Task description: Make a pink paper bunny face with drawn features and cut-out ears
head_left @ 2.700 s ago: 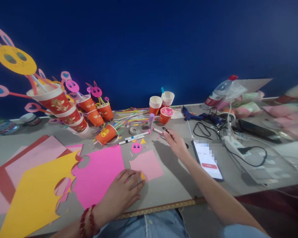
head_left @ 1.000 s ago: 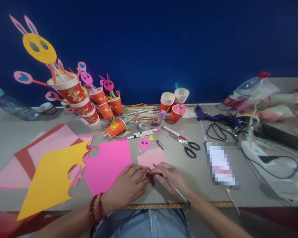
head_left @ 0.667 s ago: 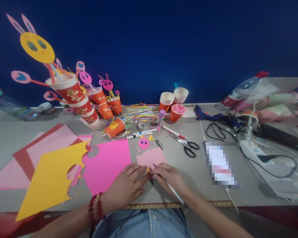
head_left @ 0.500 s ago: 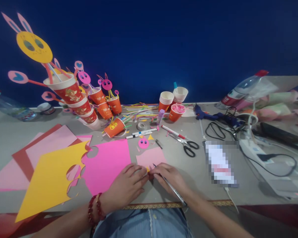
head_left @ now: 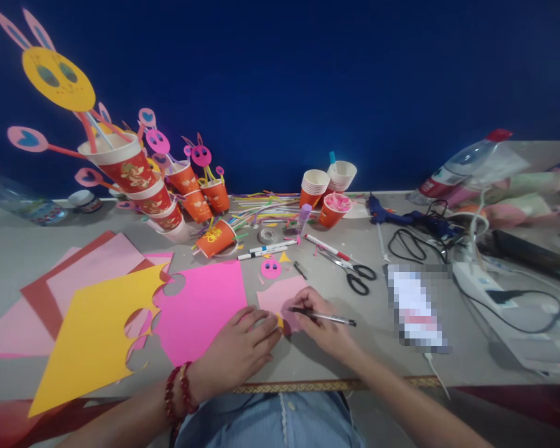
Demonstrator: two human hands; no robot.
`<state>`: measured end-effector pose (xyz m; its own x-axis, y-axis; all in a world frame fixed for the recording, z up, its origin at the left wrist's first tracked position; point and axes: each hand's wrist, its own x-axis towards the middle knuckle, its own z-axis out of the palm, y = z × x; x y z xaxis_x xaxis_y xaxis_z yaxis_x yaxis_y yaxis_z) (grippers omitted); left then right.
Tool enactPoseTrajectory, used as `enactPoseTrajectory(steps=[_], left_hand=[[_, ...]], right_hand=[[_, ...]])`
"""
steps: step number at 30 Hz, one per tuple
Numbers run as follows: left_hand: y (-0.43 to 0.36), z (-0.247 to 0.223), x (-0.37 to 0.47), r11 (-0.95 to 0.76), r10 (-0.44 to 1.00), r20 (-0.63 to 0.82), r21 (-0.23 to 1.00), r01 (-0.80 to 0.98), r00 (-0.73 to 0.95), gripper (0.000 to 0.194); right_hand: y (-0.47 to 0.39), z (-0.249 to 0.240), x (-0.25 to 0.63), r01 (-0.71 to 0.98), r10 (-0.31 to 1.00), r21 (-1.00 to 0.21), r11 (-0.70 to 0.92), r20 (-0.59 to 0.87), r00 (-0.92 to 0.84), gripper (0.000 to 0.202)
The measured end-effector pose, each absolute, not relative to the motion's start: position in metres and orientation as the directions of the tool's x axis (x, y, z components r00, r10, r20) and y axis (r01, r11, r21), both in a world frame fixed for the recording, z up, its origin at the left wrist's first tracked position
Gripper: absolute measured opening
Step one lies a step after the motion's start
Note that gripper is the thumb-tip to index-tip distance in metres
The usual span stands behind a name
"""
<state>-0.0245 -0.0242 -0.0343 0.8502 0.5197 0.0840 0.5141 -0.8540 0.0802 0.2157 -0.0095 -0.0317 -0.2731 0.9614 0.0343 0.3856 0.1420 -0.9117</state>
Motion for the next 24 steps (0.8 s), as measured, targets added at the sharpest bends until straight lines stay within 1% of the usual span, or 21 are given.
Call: enactPoseTrajectory(steps=[2,4,8,16,24], left_hand=[[-0.024,-0.035,-0.024,-0.854,0.521,0.083,0.076,0.515,0.850,0.045],[-0.024,-0.036,-0.024,-0.854,0.520,0.080,0.070,0.516,0.850,0.045],[-0.024,-0.036,-0.023,-0.851,0.525,0.087,0.072,0.521,0.846,0.046],[-0.025,-0.036,-0.023,-0.846,0.532,0.084,0.086,0.526,0.843,0.046],[-0.024,-0.036,-0.023,-0.852,0.522,0.105,0.083,0.516,0.846,0.044]], right_hand=[[-0.007,-0.033,0.210,0.382,0.965,-0.916,0.122,0.020,-0.260,0.005],[-0.006,-0.037,0.205,0.384,0.964,-0.908,0.169,0.070,-0.258,0.009],[-0.004,-0.046,0.202,0.400,0.957,-0.881,0.254,0.169,-0.236,0.011],[-0.006,-0.044,0.202,0.449,0.949,-0.850,0.276,0.167,-0.266,0.009],[-0.007,-0.045,0.203,0.435,0.928,-0.838,0.329,0.202,-0.313,0.008]])
